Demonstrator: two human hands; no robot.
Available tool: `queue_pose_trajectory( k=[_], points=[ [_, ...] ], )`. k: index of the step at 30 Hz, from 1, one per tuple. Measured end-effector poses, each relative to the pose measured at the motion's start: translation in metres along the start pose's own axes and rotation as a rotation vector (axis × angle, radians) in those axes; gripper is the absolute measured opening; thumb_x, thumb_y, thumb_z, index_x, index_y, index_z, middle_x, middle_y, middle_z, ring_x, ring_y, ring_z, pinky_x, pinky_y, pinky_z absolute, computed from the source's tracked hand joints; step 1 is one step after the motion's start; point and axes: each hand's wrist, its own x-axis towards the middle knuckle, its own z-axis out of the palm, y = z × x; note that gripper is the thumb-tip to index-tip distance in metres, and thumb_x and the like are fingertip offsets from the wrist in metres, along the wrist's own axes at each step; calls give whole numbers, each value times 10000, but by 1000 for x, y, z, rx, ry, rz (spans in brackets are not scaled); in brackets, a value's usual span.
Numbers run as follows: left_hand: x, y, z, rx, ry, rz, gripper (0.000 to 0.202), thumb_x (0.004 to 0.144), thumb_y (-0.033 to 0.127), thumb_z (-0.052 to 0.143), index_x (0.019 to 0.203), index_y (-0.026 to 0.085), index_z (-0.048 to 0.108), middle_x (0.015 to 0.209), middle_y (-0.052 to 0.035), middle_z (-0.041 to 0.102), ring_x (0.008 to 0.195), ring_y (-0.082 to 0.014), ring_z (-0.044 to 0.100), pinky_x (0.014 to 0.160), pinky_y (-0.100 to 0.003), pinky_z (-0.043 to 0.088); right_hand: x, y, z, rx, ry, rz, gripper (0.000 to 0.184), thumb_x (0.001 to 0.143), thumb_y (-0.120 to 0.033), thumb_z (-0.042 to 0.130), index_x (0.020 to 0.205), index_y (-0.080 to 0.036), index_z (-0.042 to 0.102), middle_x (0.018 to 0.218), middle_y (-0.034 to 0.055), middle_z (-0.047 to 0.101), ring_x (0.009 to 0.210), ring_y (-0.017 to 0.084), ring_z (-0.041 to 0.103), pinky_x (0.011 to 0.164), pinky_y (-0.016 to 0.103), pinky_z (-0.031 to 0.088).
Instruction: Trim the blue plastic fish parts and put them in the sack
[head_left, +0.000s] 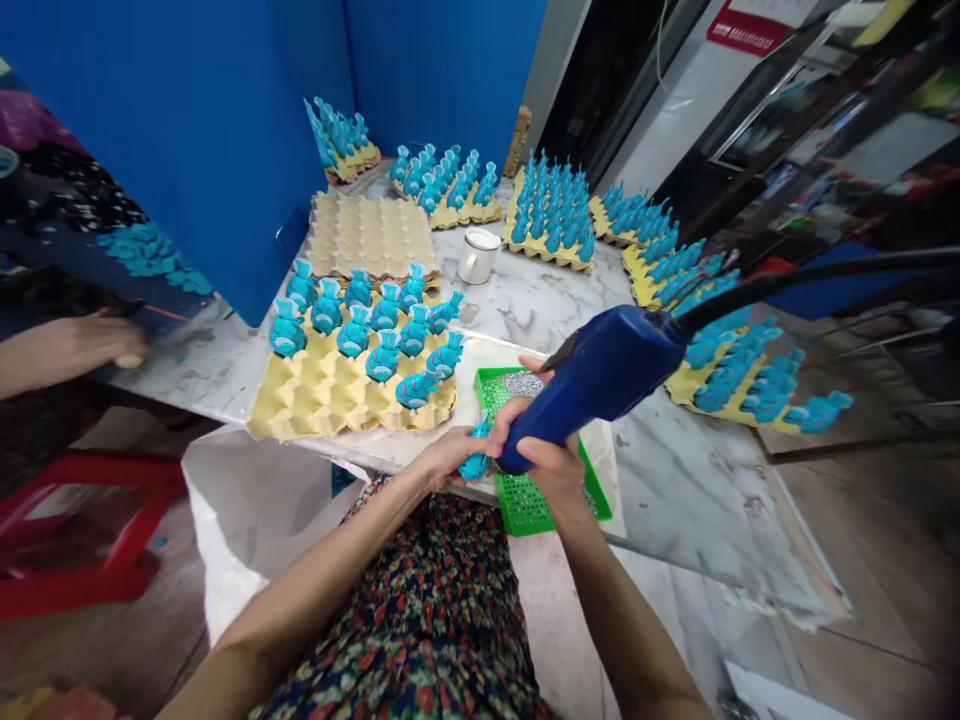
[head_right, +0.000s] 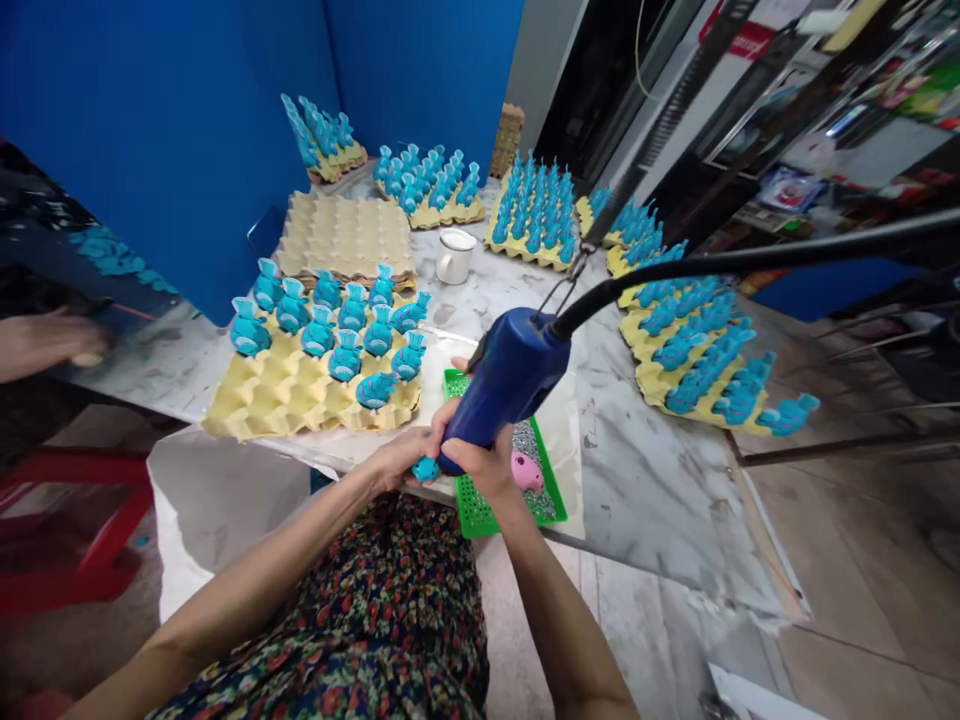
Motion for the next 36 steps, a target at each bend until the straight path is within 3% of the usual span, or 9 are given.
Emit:
queue_pose_trajectory(
  k=[2, 5, 9, 15, 20, 24, 27, 31, 36],
  points=[
    [-2, -1, 0, 29, 10, 40, 360, 592, 429, 789, 777, 173, 616, 505, 57, 527, 390, -91, 437, 372, -196, 269, -1, -1, -6, -77, 110, -24, 336, 704, -257, 679, 1021, -228, 572, 670, -38, 638, 502, 155, 567, 510, 301, 475],
    [-3, -5, 4, -54, 45, 105, 425, 639, 518, 739, 857, 179, 605, 584, 52, 541, 444, -94, 470, 382, -193, 317, -8, 6, -18, -268, 298, -51, 251, 677, -196, 703, 892, -229, 578, 652, -49, 628, 501, 141, 550, 523, 290, 453],
    [-3, -7, 9, -178, 93, 125, 366, 662, 491, 686, 815, 176, 579, 599, 44, 516, 479, -96, 472, 384, -188, 314, -16, 20, -29, -347, 402, -31, 201, 693, -214, 697, 839, -229, 559, 627, -51, 610, 502, 145, 551, 534, 296, 451],
    [-5, -5, 10, -188, 140, 77, 304, 699, 439, 666, 831, 175, 592, 619, 26, 560, 499, -109, 483, 403, -201, 305, -19, 23, -25, -295, 442, -48, 508, 684, -226, 692, 1141, -248, 471, 643, -78, 616, 492, 156, 546, 534, 310, 459],
    [-5, -6, 11, -232, 150, 97, 267, 731, 424, 656, 827, 183, 595, 649, 30, 578, 549, -114, 519, 438, -204, 357, -20, 17, -23, -393, 488, -85, 370, 700, -225, 677, 1032, -216, 515, 625, -66, 617, 505, 153, 551, 561, 313, 464],
    [-6, -6, 15, -280, 148, 102, 228, 763, 393, 640, 816, 184, 566, 608, 41, 546, 504, -111, 490, 410, -210, 343, -16, 3, -17, -395, 542, -213, 313, 723, -201, 664, 1005, -225, 531, 646, -66, 632, 512, 158, 564, 582, 320, 477],
    [-6, -6, 21, -320, 204, 107, 213, 791, 387, 616, 828, 186, 555, 575, 48, 521, 470, -110, 468, 388, -213, 311, -12, -7, -3, -288, 483, -259, 227, 741, -207, 622, 959, -235, 565, 668, -59, 625, 513, 159, 567, 558, 319, 472],
    [-5, -7, 24, -343, 233, 126, 233, 773, 401, 638, 811, 184, 563, 570, 48, 526, 471, -110, 469, 398, -217, 311, -13, -8, 14, -243, 301, -196, 66, 773, -274, 611, 821, -227, 609, 680, -13, 597, 583, 183, 570, 623, 372, 500],
    [-4, -9, 23, -351, 220, 139, 283, 740, 432, 670, 814, 172, 588, 606, 36, 571, 513, -108, 497, 458, -215, 350, -19, 2, 14, -292, 223, -161, 82, 805, -287, 591, 736, -245, 599, 698, 10, 574, 624, 202, 552, 637, 391, 484]
  ],
)
